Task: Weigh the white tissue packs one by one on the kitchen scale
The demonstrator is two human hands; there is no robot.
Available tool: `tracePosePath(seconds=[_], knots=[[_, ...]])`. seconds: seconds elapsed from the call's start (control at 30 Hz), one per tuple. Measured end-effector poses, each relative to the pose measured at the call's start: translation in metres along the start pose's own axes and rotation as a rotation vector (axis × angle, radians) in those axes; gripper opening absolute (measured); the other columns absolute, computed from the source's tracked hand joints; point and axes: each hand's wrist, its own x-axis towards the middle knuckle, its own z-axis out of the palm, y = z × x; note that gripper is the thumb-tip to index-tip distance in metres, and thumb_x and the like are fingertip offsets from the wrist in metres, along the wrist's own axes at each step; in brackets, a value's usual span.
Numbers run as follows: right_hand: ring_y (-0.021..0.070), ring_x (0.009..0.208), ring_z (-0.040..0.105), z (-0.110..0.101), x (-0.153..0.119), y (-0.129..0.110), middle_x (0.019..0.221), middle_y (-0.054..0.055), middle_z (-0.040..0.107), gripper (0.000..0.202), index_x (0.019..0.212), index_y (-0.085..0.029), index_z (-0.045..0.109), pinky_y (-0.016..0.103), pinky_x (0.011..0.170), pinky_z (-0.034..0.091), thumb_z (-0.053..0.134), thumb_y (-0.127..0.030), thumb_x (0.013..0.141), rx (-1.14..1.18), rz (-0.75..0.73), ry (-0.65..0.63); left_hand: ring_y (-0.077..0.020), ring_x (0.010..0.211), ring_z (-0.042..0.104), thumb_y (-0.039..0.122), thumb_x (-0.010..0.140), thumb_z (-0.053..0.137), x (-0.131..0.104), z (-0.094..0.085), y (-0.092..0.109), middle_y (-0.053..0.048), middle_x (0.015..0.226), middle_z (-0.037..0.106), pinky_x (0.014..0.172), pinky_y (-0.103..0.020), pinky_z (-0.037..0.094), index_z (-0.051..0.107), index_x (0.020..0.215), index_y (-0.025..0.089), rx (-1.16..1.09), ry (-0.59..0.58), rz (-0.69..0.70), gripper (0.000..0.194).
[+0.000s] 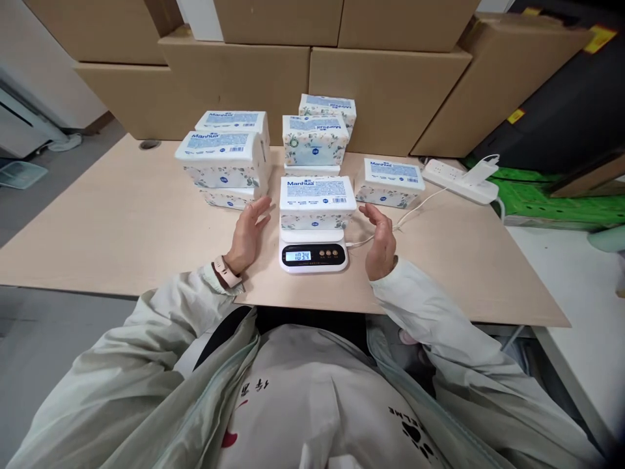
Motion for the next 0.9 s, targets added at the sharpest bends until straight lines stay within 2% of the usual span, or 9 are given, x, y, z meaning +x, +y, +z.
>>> tracePosePath(seconds=[0.17, 0.33, 0.53, 0.67, 0.77, 0.9], knots=[[0.032, 0.138, 0.071, 0.002, 0.0, 0.0, 0.144, 0.012, 0.077, 0.069, 0.149, -0.025, 0.07, 0.061, 0.126, 0.05, 0.033, -0.068, 0.112, 0.05, 0.071, -0.039, -0.0368, 0.166, 0.044, 0.083, 0.099, 0.055, -0.004, 0.002, 0.002, -0.006, 0.167, 0.061, 0.139, -0.062, 0.032, 0.076, 0.141, 0.029, 0.028, -0.071, 0.008, 0.071], [0.0314, 0.141, 0.071, 0.002, -0.003, -0.004, 0.149, 0.01, 0.077, 0.065, 0.153, -0.027, 0.069, 0.055, 0.126, 0.054, 0.039, -0.067, 0.112, 0.084, 0.145, -0.091, -0.0358, 0.168, 0.04, 0.075, 0.106, 0.051, -0.012, 0.0, 0.005, -0.002, 0.17, 0.058, 0.142, -0.062, 0.03, 0.073, 0.148, 0.033, 0.073, -0.139, 0.036, 0.064], [0.0302, 0.146, 0.069, 0.0, -0.007, -0.005, 0.155, 0.004, 0.074, 0.059, 0.159, -0.034, 0.064, 0.056, 0.127, 0.054, 0.042, -0.063, 0.112, 0.072, 0.181, -0.142, -0.0337, 0.17, 0.037, 0.061, 0.11, 0.054, -0.019, -0.003, 0.005, -0.001, 0.174, 0.052, 0.145, -0.059, 0.027, 0.065, 0.159, 0.034, 0.064, -0.179, 0.024, 0.057], [0.031, 0.148, 0.068, -0.003, -0.009, -0.003, 0.158, 0.005, 0.072, 0.058, 0.161, -0.034, 0.061, 0.059, 0.13, 0.052, 0.042, -0.06, 0.113, 0.083, 0.189, -0.155, -0.0317, 0.171, 0.035, 0.056, 0.112, 0.054, -0.021, -0.004, 0.004, -0.001, 0.177, 0.048, 0.146, -0.057, 0.024, 0.058, 0.165, 0.036, 0.075, -0.219, 0.005, 0.058], [0.0305, 0.15, 0.066, -0.003, -0.011, -0.001, 0.16, 0.004, 0.071, 0.056, 0.162, -0.035, 0.061, 0.058, 0.131, 0.05, 0.044, -0.059, 0.113, 0.102, 0.186, -0.17, -0.0317, 0.172, 0.033, 0.057, 0.11, 0.058, -0.021, -0.006, 0.003, -0.001, 0.178, 0.046, 0.145, -0.057, 0.025, 0.057, 0.165, 0.036, 0.076, -0.215, -0.003, 0.059], [0.0311, 0.153, 0.064, -0.001, -0.008, 0.001, 0.162, 0.003, 0.068, 0.059, 0.162, -0.037, 0.06, 0.058, 0.135, 0.046, 0.047, -0.064, 0.111, 0.14, 0.18, -0.192, -0.033, 0.173, 0.03, 0.063, 0.103, 0.069, -0.018, -0.006, 0.007, 0.001, 0.18, 0.042, 0.146, -0.057, 0.023, 0.06, 0.163, 0.039, 0.098, -0.184, -0.009, 0.065]])
